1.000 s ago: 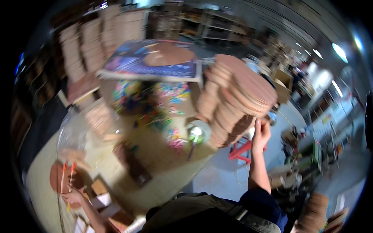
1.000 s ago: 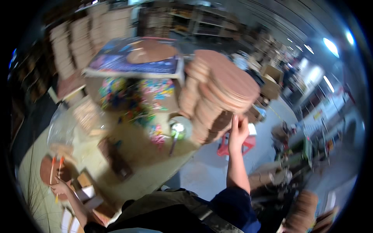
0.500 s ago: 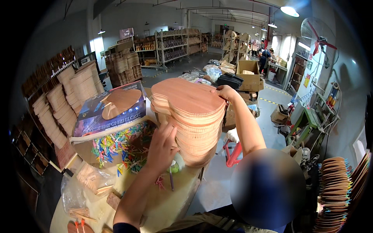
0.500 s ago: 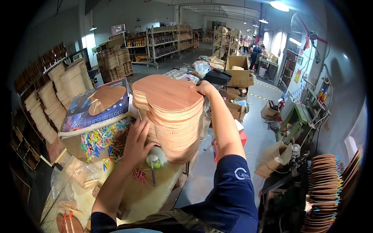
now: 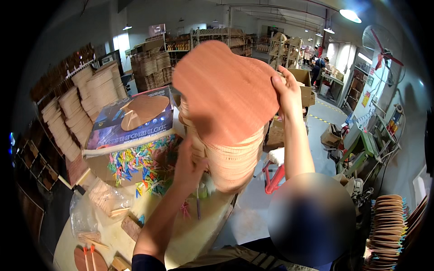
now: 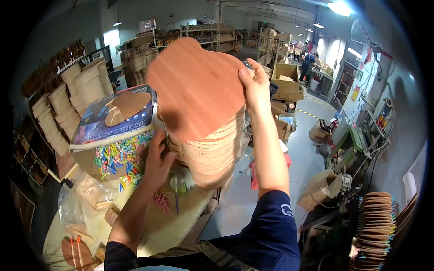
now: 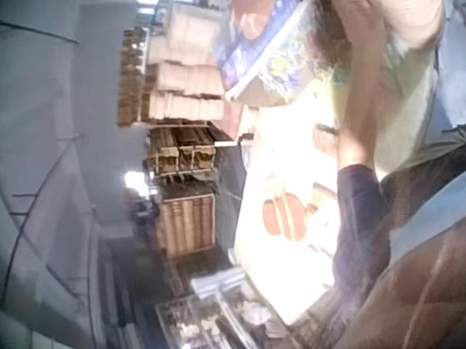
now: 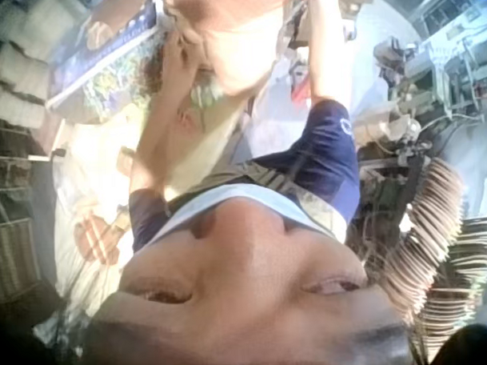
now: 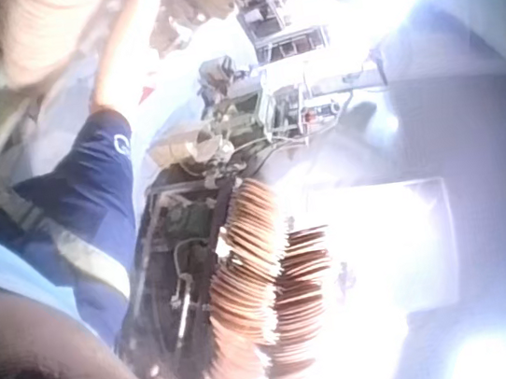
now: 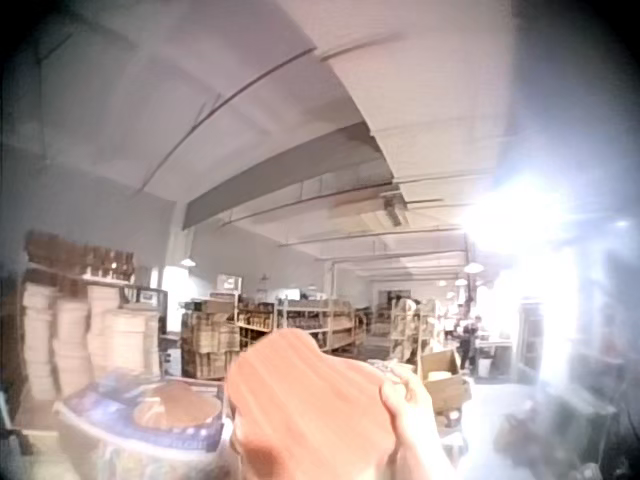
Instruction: The person assembles craft kits by applying glue to small wooden blocks and attaching them to circular wooden pieces. They then secure the components with colorful rubber bands and place the finished units on the table. The process is repeated for multiple items.
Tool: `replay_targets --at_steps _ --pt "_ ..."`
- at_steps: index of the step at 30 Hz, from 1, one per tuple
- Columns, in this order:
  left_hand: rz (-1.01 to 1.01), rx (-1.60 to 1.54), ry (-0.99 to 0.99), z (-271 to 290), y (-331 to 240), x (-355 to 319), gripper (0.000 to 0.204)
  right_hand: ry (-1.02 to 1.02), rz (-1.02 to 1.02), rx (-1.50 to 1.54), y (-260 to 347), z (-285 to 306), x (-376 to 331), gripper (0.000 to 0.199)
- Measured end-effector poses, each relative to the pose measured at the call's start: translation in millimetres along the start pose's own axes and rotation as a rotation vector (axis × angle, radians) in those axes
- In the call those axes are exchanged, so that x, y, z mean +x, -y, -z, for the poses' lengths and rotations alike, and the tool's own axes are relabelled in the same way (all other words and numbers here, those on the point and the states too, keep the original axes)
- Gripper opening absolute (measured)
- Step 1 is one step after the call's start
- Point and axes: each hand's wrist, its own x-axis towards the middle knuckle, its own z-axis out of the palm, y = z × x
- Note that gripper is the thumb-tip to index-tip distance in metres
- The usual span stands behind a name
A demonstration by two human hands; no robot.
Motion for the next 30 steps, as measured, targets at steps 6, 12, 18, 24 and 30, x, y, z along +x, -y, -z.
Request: replay_targets --at_steps 6,12,18,24,30 --pt "0.282 -0.573 -0.654 72.1 -7.6 -148.5 0.053 0.556 -0.253 -0.090 -78.3 -51.0 -180.2 0.058" --pt "0.883 -0.236 -1.053 55.4 33.9 -387.5 0.027 1.089 -1.019 -0.065 -199.4 -61.1 -352.0 0.019" --pt "0.965 -0.105 -1.248 51.1 29.9 -449.0 0.031 1.326 -1.174 -0.073 -243.7 -88.5 -408.6 0.016" --pt "1.169 0.238 -1.047 103.8 62.9 -420.0 0.044 1.332 -0.973 -0.431 -290.7 -128.9 -409.8 0.025" --pt "0.816 0.739 -1.111 89.4 10.8 -449.5 0.034 1.134 0.642 -0.987 -349.0 -123.6 -391.0 0.026"
